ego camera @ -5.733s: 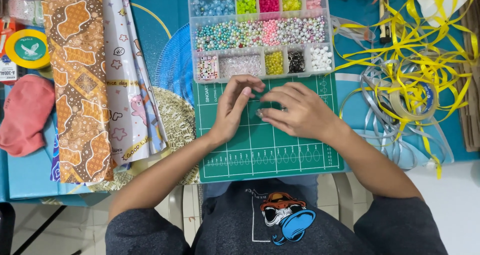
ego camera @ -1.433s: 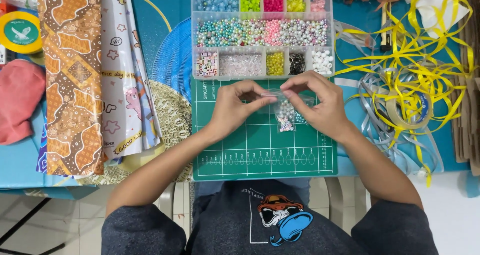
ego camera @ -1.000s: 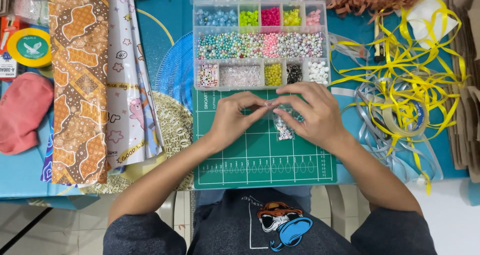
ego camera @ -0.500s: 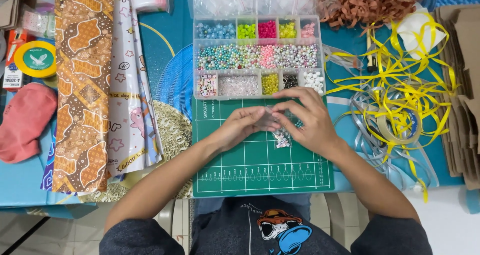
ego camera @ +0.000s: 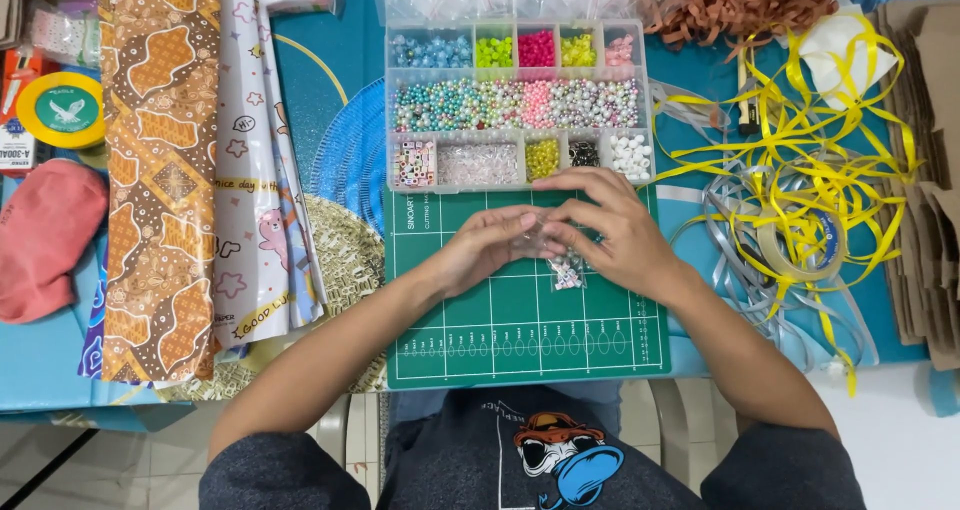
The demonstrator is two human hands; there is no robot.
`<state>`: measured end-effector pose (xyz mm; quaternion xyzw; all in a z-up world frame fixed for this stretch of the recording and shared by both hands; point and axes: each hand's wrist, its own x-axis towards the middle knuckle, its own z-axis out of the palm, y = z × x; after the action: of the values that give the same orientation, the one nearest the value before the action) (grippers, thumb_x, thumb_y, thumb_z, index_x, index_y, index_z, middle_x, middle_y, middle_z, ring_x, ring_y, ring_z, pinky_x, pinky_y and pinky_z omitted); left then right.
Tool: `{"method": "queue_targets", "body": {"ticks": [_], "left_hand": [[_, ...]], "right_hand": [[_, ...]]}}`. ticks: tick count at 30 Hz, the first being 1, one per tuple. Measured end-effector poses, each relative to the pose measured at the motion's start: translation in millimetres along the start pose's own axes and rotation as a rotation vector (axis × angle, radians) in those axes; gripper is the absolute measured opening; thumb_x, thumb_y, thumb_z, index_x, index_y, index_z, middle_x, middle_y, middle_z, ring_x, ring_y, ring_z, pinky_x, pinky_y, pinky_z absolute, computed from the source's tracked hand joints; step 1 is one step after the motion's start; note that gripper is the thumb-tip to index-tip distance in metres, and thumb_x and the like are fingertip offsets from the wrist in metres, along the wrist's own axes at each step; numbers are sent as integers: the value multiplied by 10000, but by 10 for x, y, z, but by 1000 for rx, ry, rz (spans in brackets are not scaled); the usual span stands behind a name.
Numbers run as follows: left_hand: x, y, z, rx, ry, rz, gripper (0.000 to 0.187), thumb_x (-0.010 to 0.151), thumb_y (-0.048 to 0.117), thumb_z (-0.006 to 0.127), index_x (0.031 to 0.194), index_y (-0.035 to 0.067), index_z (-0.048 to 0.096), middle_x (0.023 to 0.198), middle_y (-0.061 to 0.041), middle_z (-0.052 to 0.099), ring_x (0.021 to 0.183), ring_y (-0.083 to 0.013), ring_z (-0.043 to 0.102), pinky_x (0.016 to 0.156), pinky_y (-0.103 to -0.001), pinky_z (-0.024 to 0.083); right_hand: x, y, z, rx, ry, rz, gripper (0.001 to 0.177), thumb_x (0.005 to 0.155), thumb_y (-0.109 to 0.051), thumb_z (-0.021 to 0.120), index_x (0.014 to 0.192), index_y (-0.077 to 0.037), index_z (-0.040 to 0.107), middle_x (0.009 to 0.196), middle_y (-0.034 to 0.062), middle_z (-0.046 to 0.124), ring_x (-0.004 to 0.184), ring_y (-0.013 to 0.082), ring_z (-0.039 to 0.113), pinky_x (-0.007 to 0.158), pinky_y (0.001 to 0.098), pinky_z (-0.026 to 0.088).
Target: A person is picking up small decorative beads from a multi-compartment storage box and placing them into a small clear plastic bag.
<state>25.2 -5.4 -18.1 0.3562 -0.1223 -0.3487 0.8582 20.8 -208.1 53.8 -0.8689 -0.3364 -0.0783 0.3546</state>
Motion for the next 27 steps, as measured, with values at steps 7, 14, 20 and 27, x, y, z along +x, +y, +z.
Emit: {"method": "queue_targets", "body": {"ticks": [7, 14, 20, 27], "left_hand": [[-11, 123, -62, -17, -39, 13, 457, 1059, 302, 539, 1385, -16, 570, 1342, -217, 640, 1213, -336, 649, 1110, -465, 486], [-28, 179, -70, -64, -79, -10, 433, 1065, 228, 543, 1418, -23, 534, 1385, -191, 621, 1227, -286, 646, 1144, -422, 489], [-25, 191, -61, -32, -94, -13, 455, 1051, 285, 558, 1403, -3, 551, 1372, -173, 634, 1239, -302, 636, 1173, -473, 435], [-17, 172, -84, 14, -120, 3, 469, 1051, 318, 563, 1397, 2, 559, 1353, -149, 651, 1272, -347, 605, 1186, -510, 405]], "right_hand": [[-92, 336, -521, 334, 456, 196, 37, 1110, -17, 547, 1136, 8, 553, 1160, 186, 616, 1135, 312, 610, 1021, 412, 511], [-213, 691, -647, 499, 573, 344, 173, 1071, 77, 433, 1071, -74, 517, 1000, 87, 554, 929, 191, 566, 864, 297, 509], [165, 537, -639, 292, 220, 429, 166, 1116, 55, 470, 1239, -14, 556, 1095, 103, 629, 928, 150, 609, 825, 225, 548], [1010, 947, -451, -269, -57, -6, 122, 1102, -141, 681, 1160, -52, 741, 1101, 106, 702, 841, 207, 620, 760, 363, 514]]}}
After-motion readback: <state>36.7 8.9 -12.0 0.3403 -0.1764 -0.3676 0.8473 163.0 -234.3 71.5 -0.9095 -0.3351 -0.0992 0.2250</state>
